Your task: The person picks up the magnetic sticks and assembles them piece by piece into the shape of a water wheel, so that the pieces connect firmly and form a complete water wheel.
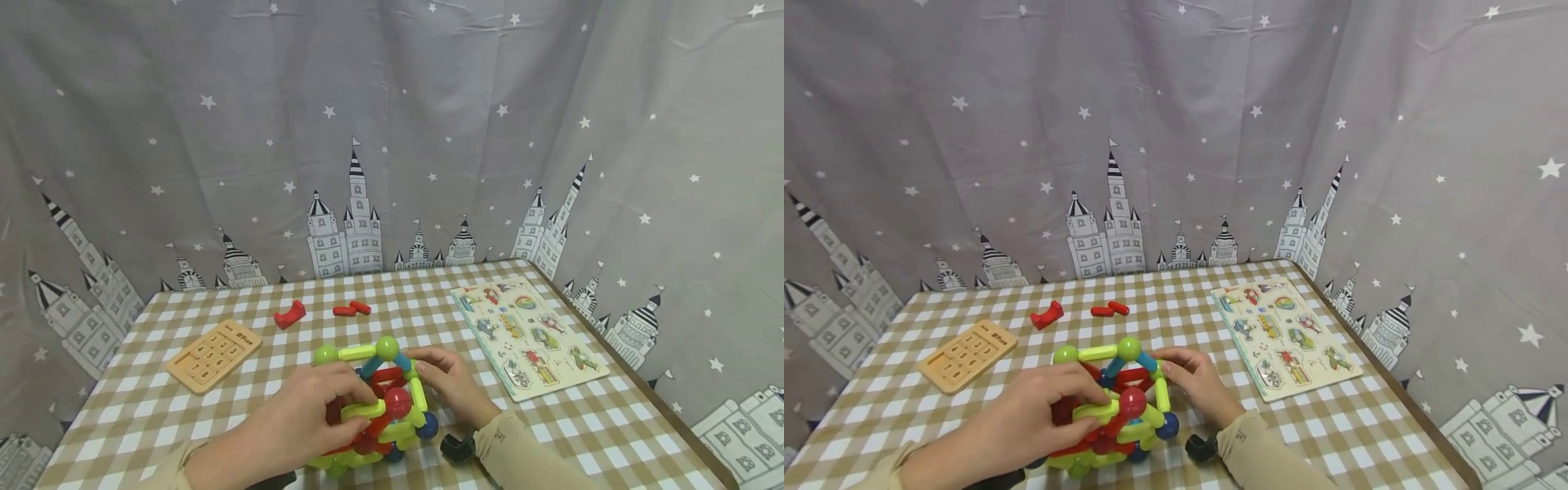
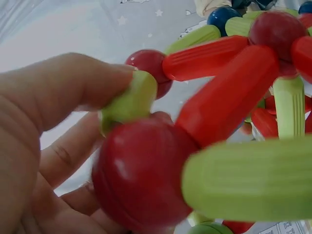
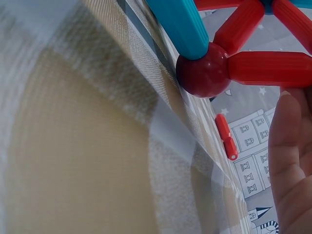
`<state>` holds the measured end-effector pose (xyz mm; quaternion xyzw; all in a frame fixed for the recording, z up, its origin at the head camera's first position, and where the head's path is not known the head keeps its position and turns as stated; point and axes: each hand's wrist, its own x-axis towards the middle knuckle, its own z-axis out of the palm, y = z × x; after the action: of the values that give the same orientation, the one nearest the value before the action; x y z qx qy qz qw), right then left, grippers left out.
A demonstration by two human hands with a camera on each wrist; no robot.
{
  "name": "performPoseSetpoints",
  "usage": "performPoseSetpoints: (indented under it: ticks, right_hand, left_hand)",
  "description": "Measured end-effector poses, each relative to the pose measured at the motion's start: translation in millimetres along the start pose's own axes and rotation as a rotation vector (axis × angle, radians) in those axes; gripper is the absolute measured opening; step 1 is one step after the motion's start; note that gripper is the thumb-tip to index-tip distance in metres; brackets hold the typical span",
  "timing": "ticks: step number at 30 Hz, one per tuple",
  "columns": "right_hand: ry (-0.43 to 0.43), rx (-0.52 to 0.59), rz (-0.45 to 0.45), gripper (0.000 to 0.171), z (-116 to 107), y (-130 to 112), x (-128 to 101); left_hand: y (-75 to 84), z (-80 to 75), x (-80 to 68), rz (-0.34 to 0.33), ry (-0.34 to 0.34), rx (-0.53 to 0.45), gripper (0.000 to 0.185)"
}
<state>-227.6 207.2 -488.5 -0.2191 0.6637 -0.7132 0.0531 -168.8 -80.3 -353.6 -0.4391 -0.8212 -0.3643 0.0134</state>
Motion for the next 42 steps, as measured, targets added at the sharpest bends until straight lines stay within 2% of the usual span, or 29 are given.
performPoseSetpoints:
  ticks: [6,15,17,19,21,22,25,27,28,29,31,33,36,38,42]
  right_hand:
    - [0.01,-0.008,-0.001,0.034,-7,0,0]
    - [0.006,-0.004,-0.014,0.03,-18,2,-2]
    - [0.012,-0.002,-0.011,0.03,-19,2,-2]
    - [0.024,-0.007,-0.003,0.031,-20,2,-2]
    - [0.038,-0.018,0.0,0.031,-21,2,-2]
    - [0.043,-0.021,-0.002,0.032,-21,3,-2]
    - [0.042,-0.017,-0.015,0.032,-21,5,-2]
    - [0.028,-0.005,-0.026,0.032,-20,7,-2]
    - [0.02,0.006,-0.027,0.032,-18,7,-2]
    - [0.011,0.015,-0.027,0.032,-17,8,-2]
    - [-0.001,0.027,-0.019,0.032,-14,8,-2]
    - [-0.006,0.032,-0.006,0.032,-10,9,-2]
    - [-0.009,0.028,0.001,0.032,-6,9,-1]
    - [-0.007,0.026,-0.005,0.032,-5,8,0]
    - [-0.015,0.02,-0.021,0.032,-3,8,2]
  left_hand:
    - [-3.2,1.5,5.4,-0.024,-0.045,-0.025,0.024]
    - [-11.8,10.8,12.5,-0.041,-0.023,-0.026,0.031]
    - [-14.7,8.3,14.0,-0.037,0.024,-0.01,0.03]
    - [-24.9,1.7,19.8,-0.027,0.123,0.02,0.028]
    - [-45.6,-9.3,30.1,-0.077,0.227,0.042,0.022]
    - [-61.2,-15.3,36.5,-0.114,0.277,0.034,0.019]
    - [-121.7,-28.9,57.0,-0.278,0.385,-0.028,0.021]
    - [-164.8,-30.3,67.6,-0.373,0.382,-0.052,0.026]
    - [-184.8,-28.4,72.0,-0.399,0.365,-0.053,0.028]
    - [-202.1,-25.3,76.3,-0.417,0.334,-0.033,0.029]
    - [-230.6,-16.8,84.9,-0.413,0.231,0.029,0.032]
    - [-249.0,-7.8,94.1,-0.429,0.11,0.03,0.038]
    - [-263.3,3.2,108.3,-0.448,0.018,0.01,0.042]
    - [-266.6,7.6,114.5,-0.483,0.003,-0.028,0.042]
    - [-272.7,13.6,117.6,-0.488,0.042,-0.025,0.034]
